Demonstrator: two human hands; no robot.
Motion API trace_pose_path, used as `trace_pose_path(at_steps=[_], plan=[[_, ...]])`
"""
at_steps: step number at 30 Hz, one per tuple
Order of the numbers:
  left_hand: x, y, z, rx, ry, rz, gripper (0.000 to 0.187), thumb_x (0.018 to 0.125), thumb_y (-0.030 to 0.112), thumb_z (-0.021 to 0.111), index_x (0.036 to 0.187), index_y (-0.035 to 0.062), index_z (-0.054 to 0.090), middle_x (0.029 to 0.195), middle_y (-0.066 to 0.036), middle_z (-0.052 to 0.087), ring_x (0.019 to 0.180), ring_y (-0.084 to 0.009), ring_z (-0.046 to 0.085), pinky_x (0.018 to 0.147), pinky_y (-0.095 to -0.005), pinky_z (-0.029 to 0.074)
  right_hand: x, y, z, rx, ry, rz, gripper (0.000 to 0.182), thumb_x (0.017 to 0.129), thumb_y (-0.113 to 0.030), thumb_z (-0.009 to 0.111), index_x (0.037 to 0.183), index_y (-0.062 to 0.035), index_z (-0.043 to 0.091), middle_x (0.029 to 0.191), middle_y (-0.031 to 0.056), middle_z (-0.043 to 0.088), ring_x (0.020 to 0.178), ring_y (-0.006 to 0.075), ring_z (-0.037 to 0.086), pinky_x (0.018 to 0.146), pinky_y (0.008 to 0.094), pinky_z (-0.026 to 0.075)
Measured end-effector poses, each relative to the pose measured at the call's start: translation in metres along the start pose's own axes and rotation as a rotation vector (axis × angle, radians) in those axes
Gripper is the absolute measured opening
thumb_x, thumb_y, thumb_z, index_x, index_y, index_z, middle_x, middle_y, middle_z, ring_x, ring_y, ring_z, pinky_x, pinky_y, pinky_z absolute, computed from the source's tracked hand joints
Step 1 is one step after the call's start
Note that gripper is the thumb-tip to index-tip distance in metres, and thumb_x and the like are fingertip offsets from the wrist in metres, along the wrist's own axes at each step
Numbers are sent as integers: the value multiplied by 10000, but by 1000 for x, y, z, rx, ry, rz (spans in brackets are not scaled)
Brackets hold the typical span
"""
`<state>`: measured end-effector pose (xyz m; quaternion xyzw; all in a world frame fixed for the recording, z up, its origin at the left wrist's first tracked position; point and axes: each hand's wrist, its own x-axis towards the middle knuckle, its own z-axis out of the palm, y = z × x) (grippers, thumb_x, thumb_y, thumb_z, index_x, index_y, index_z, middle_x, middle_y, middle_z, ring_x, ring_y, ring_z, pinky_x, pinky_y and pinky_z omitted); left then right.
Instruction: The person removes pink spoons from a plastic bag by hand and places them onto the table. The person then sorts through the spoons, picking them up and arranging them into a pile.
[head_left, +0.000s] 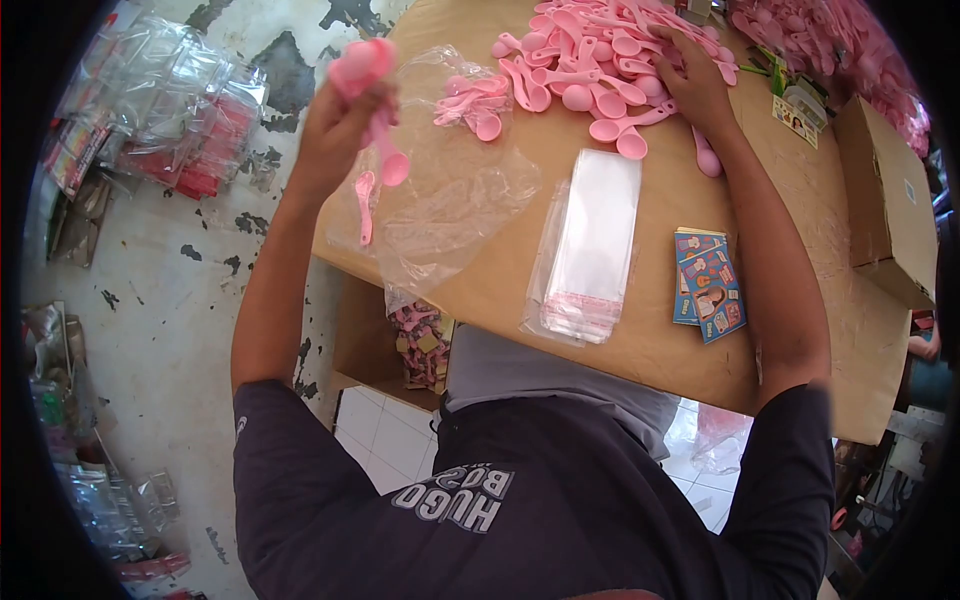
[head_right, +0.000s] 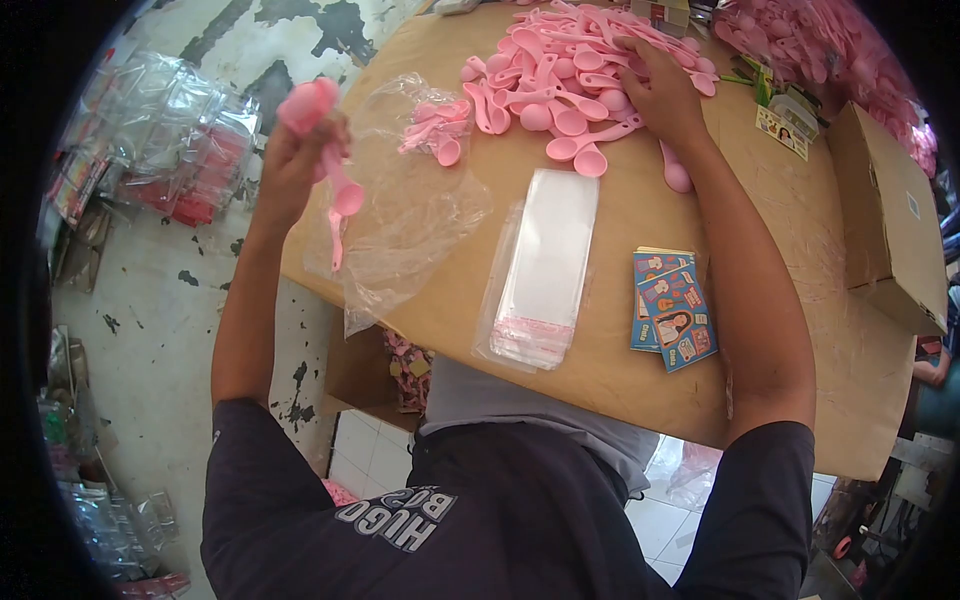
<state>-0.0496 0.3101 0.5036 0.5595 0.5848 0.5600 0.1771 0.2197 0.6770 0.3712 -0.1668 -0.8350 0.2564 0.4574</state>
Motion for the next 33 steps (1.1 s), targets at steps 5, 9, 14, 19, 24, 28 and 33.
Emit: trace_pose_path(at_steps=[5,9,14,19,24,28,33], plan=[[20,14,56,495,-617,-106,282,1020,199,669,1223,27,575,982,-88,700,821,-218,677,768,-368,548,0,1,0,19,-3,15,432,974,-211,644,1389,-91,628,1377,162,651,1248,292,647,1041,398,530],[50,4,96,833,-668,446,325,979,200,706,1239,49,583,942,-119,708,807,-332,686,745,-433,550,0,-1,-1,-13,-27,48,446,980,-170,631,1414,-70,602,1393,145,649,1288,269,620,1083,381,490],[117,-10,105,953,-262,788,423,905,157,762,1289,60,615,1117,-153,702,1062,-378,657,923,-474,516,1,3,-2,-66,-44,18,453,985,-120,620,1432,-54,584,1411,130,645,1324,248,598,1124,363,454],[98,30,83,1018,-141,777,368,923,173,754,1257,68,643,1170,-120,711,1060,-370,668,928,-472,523,0,0,-3,-78,-28,24,437,985,-121,625,1416,-55,598,1405,129,651,1311,248,607,1121,358,454],[33,44,32,860,-626,-15,225,974,168,707,1170,60,688,1100,-80,746,873,-251,688,787,-373,543,1,2,-1,-47,-36,39,434,989,-133,631,1414,-54,599,1402,127,655,1310,246,610,1123,353,448],[-32,14,17,1193,-749,-74,171,942,160,695,1066,41,699,966,-117,708,864,-274,676,800,-396,541,0,1,0,-38,-30,35,436,999,-152,636,1422,-57,593,1394,125,661,1307,241,614,1113,353,461],[-68,-3,-8,1578,-477,-21,163,919,198,689,1013,65,696,971,-121,678,993,-299,660,883,-430,533,0,5,3,-2,5,-6,433,977,-219,646,1388,-85,621,1352,163,670,1245,303,648,1028,394,527]])
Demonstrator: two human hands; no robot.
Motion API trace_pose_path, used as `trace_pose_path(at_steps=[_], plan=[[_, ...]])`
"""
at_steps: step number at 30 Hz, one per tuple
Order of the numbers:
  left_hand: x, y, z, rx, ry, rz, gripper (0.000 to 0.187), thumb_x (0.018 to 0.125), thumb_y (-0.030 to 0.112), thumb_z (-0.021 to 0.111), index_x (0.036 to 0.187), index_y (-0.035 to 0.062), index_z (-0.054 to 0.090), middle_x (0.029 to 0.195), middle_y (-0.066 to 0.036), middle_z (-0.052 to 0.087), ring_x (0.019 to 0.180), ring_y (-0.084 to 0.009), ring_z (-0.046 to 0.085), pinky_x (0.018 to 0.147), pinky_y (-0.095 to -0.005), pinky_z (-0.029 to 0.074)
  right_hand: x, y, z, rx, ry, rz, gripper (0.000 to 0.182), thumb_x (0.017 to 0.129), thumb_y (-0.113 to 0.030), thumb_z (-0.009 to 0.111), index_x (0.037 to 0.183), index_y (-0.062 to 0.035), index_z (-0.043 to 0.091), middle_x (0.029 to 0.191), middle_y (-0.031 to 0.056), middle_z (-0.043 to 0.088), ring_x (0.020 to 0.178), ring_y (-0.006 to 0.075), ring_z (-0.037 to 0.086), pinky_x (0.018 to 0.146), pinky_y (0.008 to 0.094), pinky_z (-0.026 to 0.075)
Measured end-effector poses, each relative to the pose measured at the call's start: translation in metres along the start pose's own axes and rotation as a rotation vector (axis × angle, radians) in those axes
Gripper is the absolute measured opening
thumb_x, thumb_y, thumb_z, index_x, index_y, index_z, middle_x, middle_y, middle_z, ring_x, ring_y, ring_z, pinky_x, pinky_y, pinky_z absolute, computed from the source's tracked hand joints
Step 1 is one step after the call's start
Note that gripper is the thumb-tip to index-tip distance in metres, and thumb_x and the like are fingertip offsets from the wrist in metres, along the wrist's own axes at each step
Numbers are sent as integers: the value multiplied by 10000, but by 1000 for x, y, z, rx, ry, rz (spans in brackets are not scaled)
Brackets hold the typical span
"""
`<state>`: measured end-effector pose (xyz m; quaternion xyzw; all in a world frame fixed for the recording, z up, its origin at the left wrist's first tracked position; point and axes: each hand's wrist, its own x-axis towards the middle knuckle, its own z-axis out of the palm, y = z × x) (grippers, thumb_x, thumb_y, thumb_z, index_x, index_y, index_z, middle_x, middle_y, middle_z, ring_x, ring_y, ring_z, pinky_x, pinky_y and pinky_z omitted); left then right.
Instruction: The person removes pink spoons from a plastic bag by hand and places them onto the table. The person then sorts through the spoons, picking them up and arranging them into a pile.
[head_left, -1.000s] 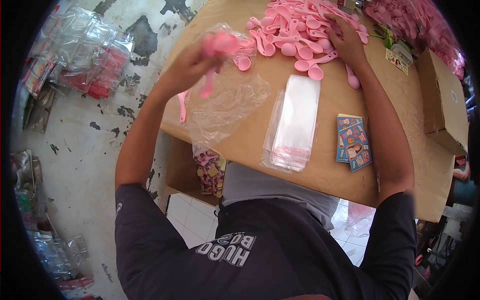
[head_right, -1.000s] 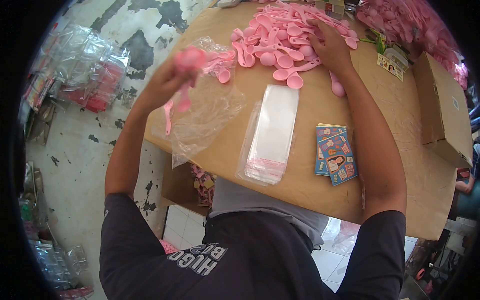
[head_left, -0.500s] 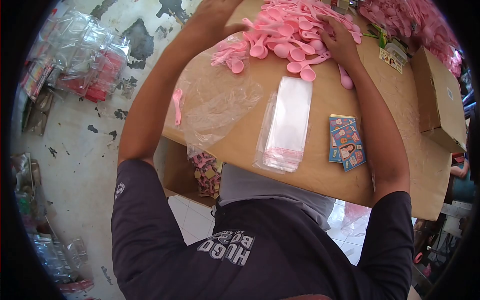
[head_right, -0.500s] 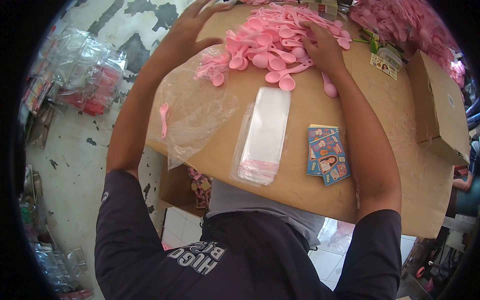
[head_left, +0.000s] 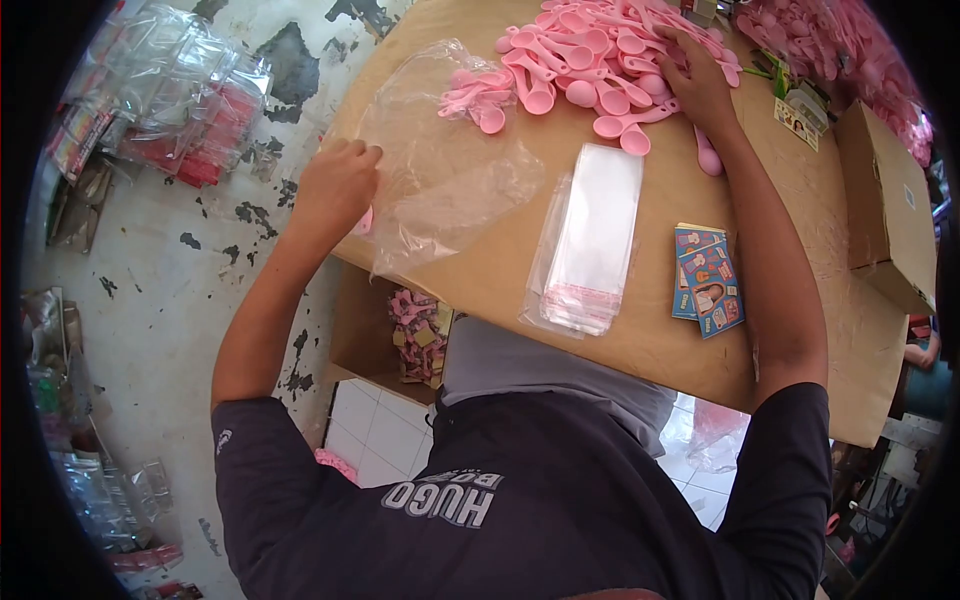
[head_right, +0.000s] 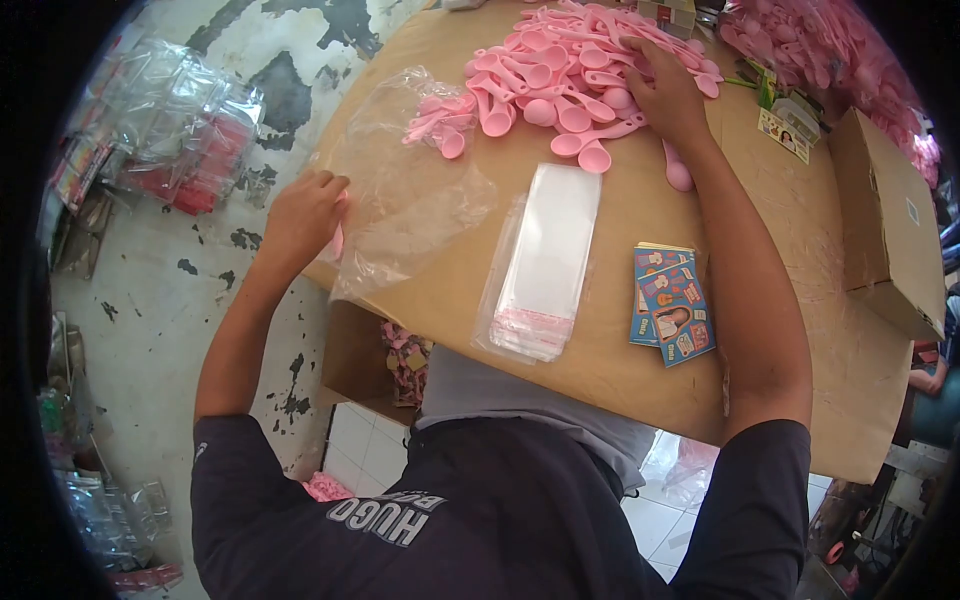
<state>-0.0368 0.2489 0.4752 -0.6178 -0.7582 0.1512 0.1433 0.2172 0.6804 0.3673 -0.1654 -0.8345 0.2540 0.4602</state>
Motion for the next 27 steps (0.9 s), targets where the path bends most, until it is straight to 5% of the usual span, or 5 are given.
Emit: trace_pose_path(at_steps=[2,9,15,21,27], plan=[[-8,0,1,54,87,-222,195,932,252,681,977,66,718,1009,-118,674,1011,-300,645,868,-429,538,0,-1,-1,-27,6,-9,432,980,-215,643,1390,-83,618,1354,161,669,1252,302,644,1037,393,521],[-24,0,20,218,90,-328,329,914,400,684,865,82,751,913,-133,681,954,-354,664,787,-476,550,0,0,-1,4,-9,7,426,975,-218,647,1380,-87,628,1358,163,665,1263,310,636,1067,397,496],[-26,-32,44,-192,-193,-410,323,855,367,705,888,46,726,890,-223,713,857,-431,699,702,-502,548,-1,-8,-4,-12,-46,69,443,1000,-149,644,1429,-59,586,1400,118,660,1308,225,613,1092,346,480],[-19,-31,22,-541,-133,-504,345,930,322,708,939,-22,692,865,-211,708,805,-371,694,739,-432,535,-1,-7,-5,-40,-35,44,446,987,-134,635,1423,-55,589,1383,120,671,1302,239,619,1111,347,459],[-15,-23,3,-669,146,-354,260,974,215,691,942,-43,680,974,-163,684,876,-270,685,790,-362,520,-1,-10,-5,-33,-39,46,444,984,-134,629,1418,-48,593,1382,123,670,1304,244,616,1120,353,449]])
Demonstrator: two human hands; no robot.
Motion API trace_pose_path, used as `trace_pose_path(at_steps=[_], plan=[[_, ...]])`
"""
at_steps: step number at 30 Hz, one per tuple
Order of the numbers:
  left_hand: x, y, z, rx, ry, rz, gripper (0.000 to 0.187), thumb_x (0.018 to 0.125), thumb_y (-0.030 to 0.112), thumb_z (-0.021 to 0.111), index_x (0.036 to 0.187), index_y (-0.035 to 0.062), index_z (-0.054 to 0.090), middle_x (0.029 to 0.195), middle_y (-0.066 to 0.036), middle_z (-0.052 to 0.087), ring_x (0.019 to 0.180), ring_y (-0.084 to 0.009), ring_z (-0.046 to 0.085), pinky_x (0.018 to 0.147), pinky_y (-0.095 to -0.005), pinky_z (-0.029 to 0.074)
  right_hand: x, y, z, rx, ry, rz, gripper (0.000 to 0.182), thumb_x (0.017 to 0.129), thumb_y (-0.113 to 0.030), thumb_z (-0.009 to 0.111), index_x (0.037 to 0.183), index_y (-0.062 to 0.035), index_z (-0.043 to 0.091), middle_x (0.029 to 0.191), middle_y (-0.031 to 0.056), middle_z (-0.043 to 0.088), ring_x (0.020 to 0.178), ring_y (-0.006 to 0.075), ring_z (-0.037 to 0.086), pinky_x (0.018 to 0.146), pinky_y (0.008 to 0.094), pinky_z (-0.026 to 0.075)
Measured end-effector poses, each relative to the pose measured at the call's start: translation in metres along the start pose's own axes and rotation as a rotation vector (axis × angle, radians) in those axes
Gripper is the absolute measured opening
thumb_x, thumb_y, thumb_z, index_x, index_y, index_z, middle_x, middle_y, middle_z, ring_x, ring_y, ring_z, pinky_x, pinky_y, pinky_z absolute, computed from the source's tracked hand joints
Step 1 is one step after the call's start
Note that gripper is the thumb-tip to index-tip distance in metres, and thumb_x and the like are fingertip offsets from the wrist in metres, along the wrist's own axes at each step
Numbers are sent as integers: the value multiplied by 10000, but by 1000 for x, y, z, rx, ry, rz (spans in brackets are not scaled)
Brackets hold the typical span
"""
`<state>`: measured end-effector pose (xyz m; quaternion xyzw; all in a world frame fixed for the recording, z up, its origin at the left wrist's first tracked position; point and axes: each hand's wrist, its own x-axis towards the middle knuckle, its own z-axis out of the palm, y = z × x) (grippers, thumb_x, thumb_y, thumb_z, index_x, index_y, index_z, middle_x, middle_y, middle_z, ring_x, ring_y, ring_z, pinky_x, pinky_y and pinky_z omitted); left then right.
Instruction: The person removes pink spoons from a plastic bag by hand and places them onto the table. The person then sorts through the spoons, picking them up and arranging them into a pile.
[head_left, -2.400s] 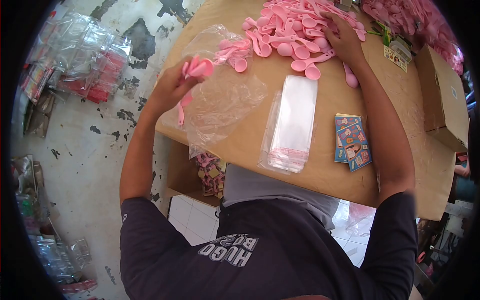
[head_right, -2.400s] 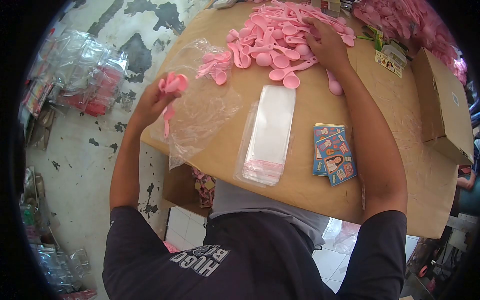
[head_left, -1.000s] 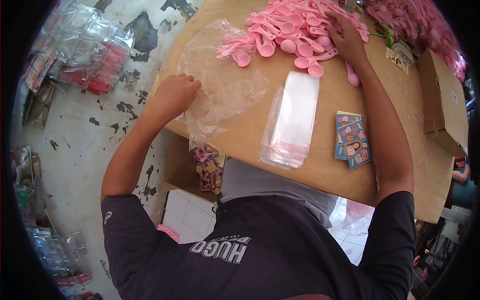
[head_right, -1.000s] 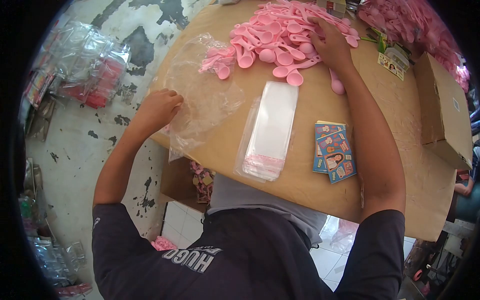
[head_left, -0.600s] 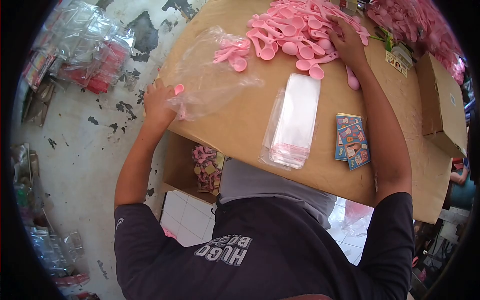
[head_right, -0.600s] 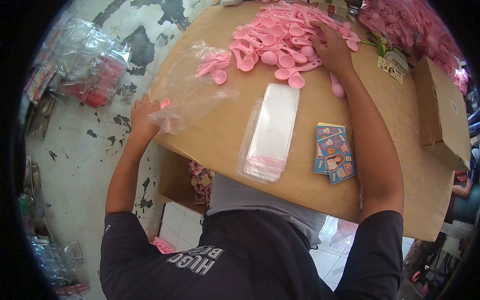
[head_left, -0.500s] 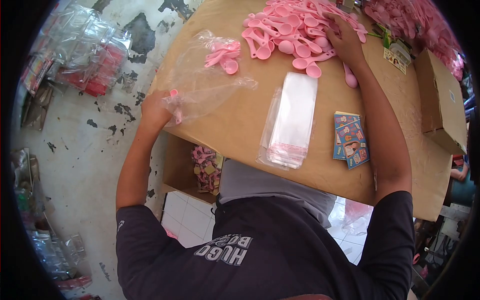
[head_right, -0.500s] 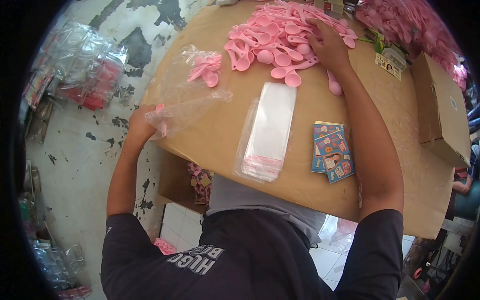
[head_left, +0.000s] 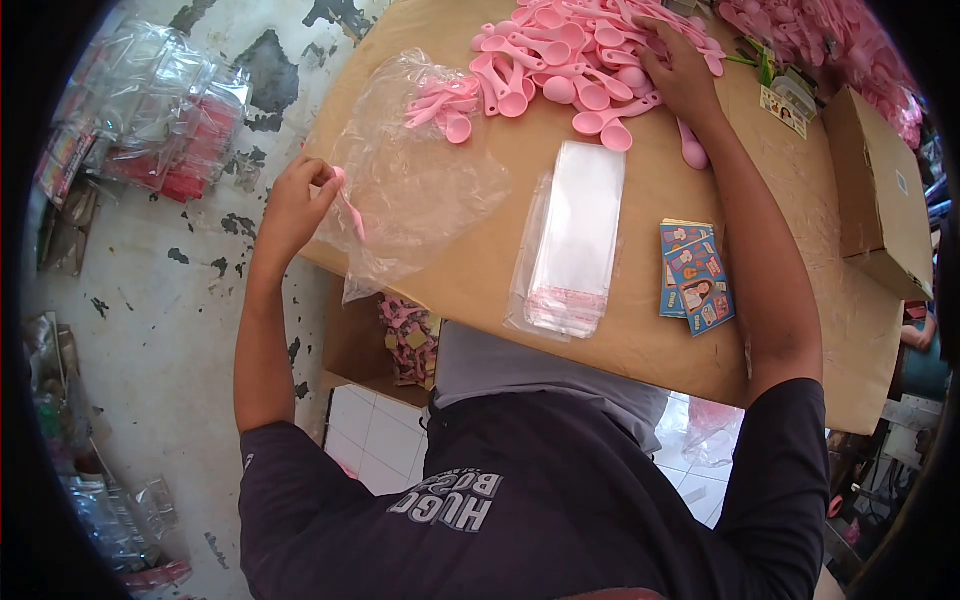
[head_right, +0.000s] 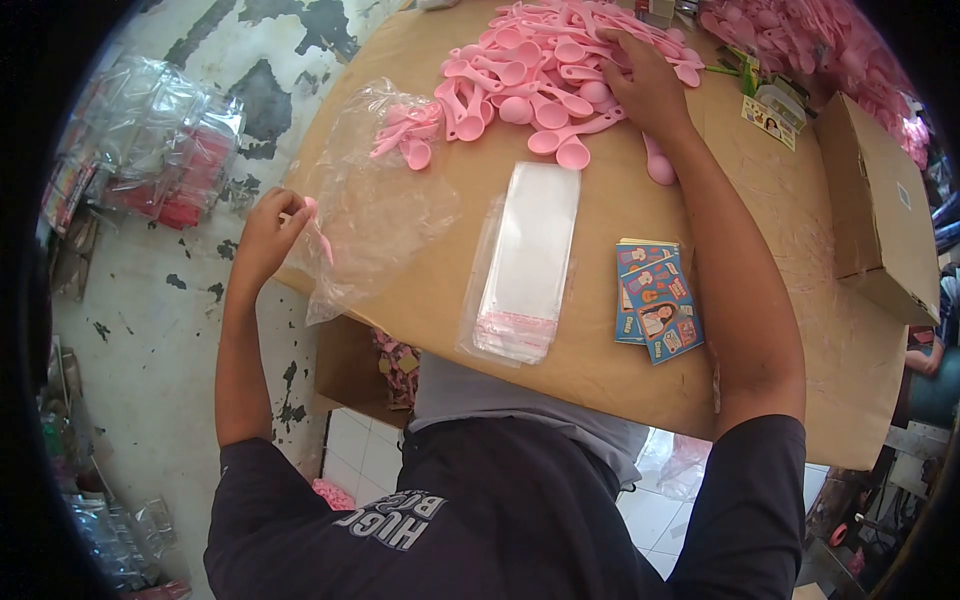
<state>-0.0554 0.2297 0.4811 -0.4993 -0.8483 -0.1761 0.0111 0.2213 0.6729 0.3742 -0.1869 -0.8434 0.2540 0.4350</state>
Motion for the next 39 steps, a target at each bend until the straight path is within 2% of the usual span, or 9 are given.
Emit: trace_pose_path(at_steps=[4,12,18,20,23,25,28,30,39], plan=[[1,10,2,-105,21,52,211,972,174,707,965,-35,681,964,-93,663,869,-200,668,782,-326,511,1,5,1,-43,50,-67,422,970,-219,643,1374,-97,638,1347,171,665,1226,312,655,1031,404,530],[34,70,-12,-490,211,166,180,1040,167,669,1040,-11,691,870,0,631,792,-61,575,730,-203,455,-1,-1,0,2,42,-38,434,969,-210,650,1387,-96,626,1347,170,664,1211,302,666,1016,395,542],[105,122,11,-629,19,273,257,1048,228,657,1153,-5,690,964,-38,699,841,-86,638,746,-220,485,0,4,1,-11,44,-69,439,958,-208,655,1380,-89,629,1344,172,664,1217,316,660,1035,404,527],[114,156,12,-1009,84,204,347,1056,242,635,1303,-3,639,1110,-96,746,930,-127,699,780,-229,501,2,5,0,-18,48,-71,440,956,-207,657,1379,-89,630,1344,173,664,1219,319,658,1040,405,523],[131,131,15,-726,77,335,434,1059,254,619,1413,6,569,1216,-131,742,980,-155,723,797,-244,510,-2,4,0,-16,66,-48,436,957,-212,660,1377,-99,634,1335,171,666,1216,309,659,1040,407,523],[122,117,2,-541,8,343,373,1058,246,622,1347,11,629,1159,-115,754,967,-153,715,799,-271,519,-3,0,-1,-8,18,18,429,986,-154,636,1405,-67,604,1383,144,653,1309,272,605,1122,372,448],[105,100,-9,-421,-334,295,286,1030,232,661,1172,-7,728,1018,-82,765,919,-126,715,790,-285,535,-1,6,2,0,39,20,421,976,-198,652,1384,-98,627,1354,149,660,1247,285,639,1069,394,494],[84,104,-22,-230,-815,103,261,1017,183,653,1184,-5,724,1027,-107,766,927,-154,716,813,-301,547,-1,4,3,13,56,2,414,964,-218,658,1366,-123,645,1327,155,667,1198,294,668,1020,412,535],[76,79,28,1,-188,296,507,912,64,703,1404,73,582,1341,-120,665,1143,-243,661,957,-379,547,0,5,2,-22,66,-24,428,968,-230,655,1381,-116,638,1337,154,668,1202,287,669,1026,404,533]])
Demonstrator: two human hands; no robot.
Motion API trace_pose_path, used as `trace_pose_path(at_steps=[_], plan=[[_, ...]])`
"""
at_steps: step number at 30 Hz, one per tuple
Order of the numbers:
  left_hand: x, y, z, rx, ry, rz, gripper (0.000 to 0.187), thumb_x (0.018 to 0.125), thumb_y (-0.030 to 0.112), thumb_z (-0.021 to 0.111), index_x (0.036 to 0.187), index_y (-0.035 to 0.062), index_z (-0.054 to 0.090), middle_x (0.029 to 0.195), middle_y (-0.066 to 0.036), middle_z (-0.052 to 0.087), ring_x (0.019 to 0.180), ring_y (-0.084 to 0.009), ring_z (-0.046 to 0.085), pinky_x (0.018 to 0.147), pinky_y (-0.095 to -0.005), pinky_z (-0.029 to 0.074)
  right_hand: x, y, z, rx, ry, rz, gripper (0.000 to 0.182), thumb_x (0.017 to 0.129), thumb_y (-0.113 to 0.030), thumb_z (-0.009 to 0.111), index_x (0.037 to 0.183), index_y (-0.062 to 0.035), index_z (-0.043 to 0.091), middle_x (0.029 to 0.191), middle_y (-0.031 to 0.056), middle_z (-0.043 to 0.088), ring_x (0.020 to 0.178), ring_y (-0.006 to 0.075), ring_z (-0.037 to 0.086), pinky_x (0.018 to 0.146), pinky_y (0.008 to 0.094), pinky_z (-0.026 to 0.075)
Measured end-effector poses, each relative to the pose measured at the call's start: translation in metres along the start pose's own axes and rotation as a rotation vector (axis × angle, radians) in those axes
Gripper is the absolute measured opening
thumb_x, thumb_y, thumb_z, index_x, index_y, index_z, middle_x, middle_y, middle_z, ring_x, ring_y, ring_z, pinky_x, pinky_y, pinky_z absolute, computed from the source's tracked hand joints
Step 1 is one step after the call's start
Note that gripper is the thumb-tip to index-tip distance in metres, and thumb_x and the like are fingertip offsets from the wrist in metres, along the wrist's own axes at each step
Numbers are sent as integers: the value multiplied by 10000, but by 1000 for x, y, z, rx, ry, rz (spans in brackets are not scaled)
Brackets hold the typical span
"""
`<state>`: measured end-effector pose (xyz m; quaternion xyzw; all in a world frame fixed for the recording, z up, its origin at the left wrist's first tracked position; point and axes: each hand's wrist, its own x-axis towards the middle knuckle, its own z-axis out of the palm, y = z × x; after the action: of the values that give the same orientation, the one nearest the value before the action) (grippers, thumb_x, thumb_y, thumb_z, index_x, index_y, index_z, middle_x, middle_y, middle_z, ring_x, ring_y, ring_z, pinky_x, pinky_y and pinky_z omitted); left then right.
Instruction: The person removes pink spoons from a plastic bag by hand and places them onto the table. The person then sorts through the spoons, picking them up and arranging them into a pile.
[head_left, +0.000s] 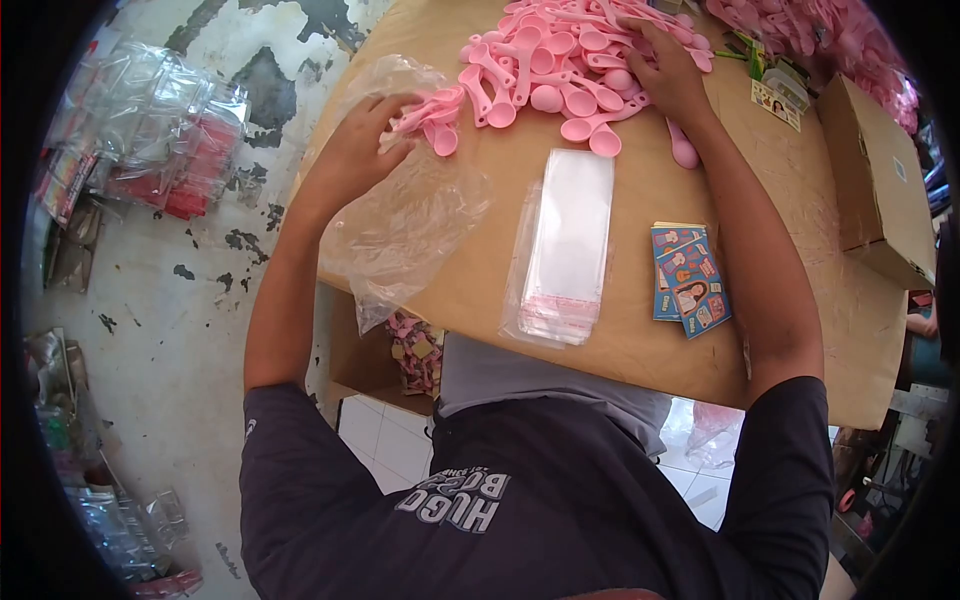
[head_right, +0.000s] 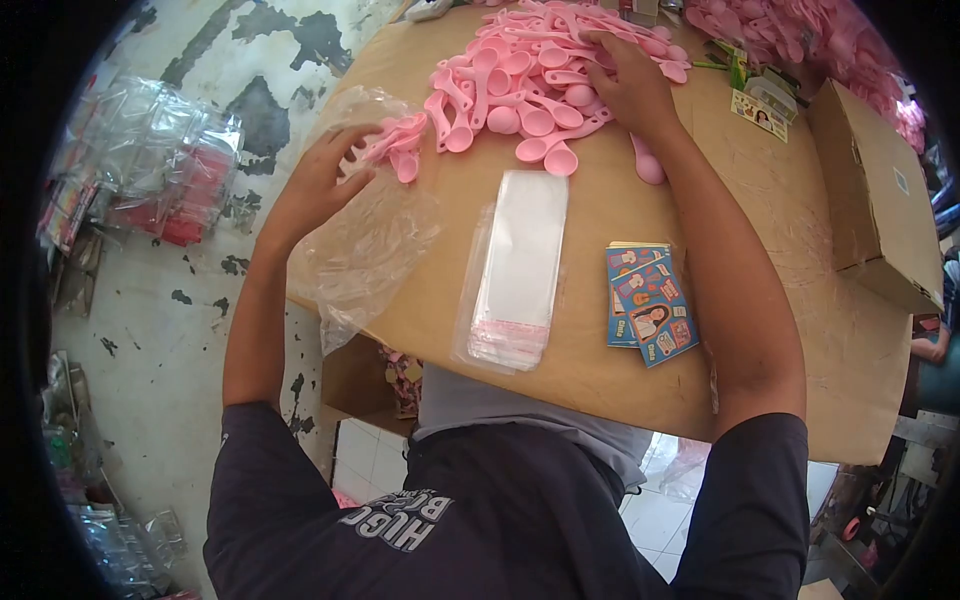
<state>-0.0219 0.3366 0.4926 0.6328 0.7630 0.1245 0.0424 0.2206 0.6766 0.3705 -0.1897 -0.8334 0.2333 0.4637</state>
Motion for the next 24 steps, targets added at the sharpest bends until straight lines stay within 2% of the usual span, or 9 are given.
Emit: trace_pose_path(at_steps=[2,4,7,11,13,16,20,22,24], plan=[[6,-7,6,113,82,76,589,878,48,715,1439,91,541,1384,-125,636,1194,-278,642,996,-395,536,0,-1,0,-11,0,-19,427,969,-229,653,1380,-116,639,1339,152,669,1206,284,668,1030,400,531],[16,-25,21,280,118,256,703,832,75,716,1490,112,473,1338,-193,630,1188,-373,626,1036,-453,496,0,-1,0,-5,-3,-16,426,968,-227,652,1380,-115,640,1338,150,669,1207,283,668,1031,399,530],[37,-38,36,92,-30,154,734,810,21,702,1491,130,452,1380,-169,615,1256,-394,597,1041,-470,502,0,-1,1,-13,-2,-21,423,968,-221,649,1377,-113,641,1336,148,670,1207,283,668,1030,398,530],[56,-50,40,162,-79,153,702,809,35,698,1465,111,459,1331,-188,642,1224,-389,624,1020,-457,508,-1,0,0,1,-4,-7,422,967,-215,648,1376,-110,641,1331,150,673,1203,282,669,1030,396,530],[55,-50,40,43,-96,140,609,835,80,700,1408,71,494,1168,-208,713,1103,-406,675,918,-467,533,0,-1,0,-8,-2,-9,421,967,-216,650,1374,-108,641,1329,151,674,1201,283,670,1029,396,530],[48,-45,30,94,-123,119,537,860,90,687,1363,66,505,1134,-208,712,1057,-417,677,901,-465,535,0,2,0,-5,1,-9,420,966,-218,654,1370,-105,643,1326,151,675,1196,284,671,1027,398,531],[34,-37,9,143,-205,38,483,871,105,694,1324,51,535,1094,-195,712,1007,-378,691,892,-434,540,0,2,1,-16,15,-17,412,968,-226,657,1361,-102,648,1325,146,676,1192,287,671,1018,399,537],[27,-43,0,-21,-232,5,409,888,95,698,1274,24,584,1088,-165,719,987,-293,701,885,-382,541,-2,-7,-3,3,13,21,412,969,-229,657,1361,-103,648,1326,146,676,1194,287,670,1017,397,538],[18,-47,-6,-97,-234,20,373,900,77,690,1257,16,603,1077,-148,718,963,-258,693,869,-365,540,-3,-12,-3,26,8,53,411,970,-233,657,1361,-104,648,1327,146,675,1197,287,669,1015,396,539]])
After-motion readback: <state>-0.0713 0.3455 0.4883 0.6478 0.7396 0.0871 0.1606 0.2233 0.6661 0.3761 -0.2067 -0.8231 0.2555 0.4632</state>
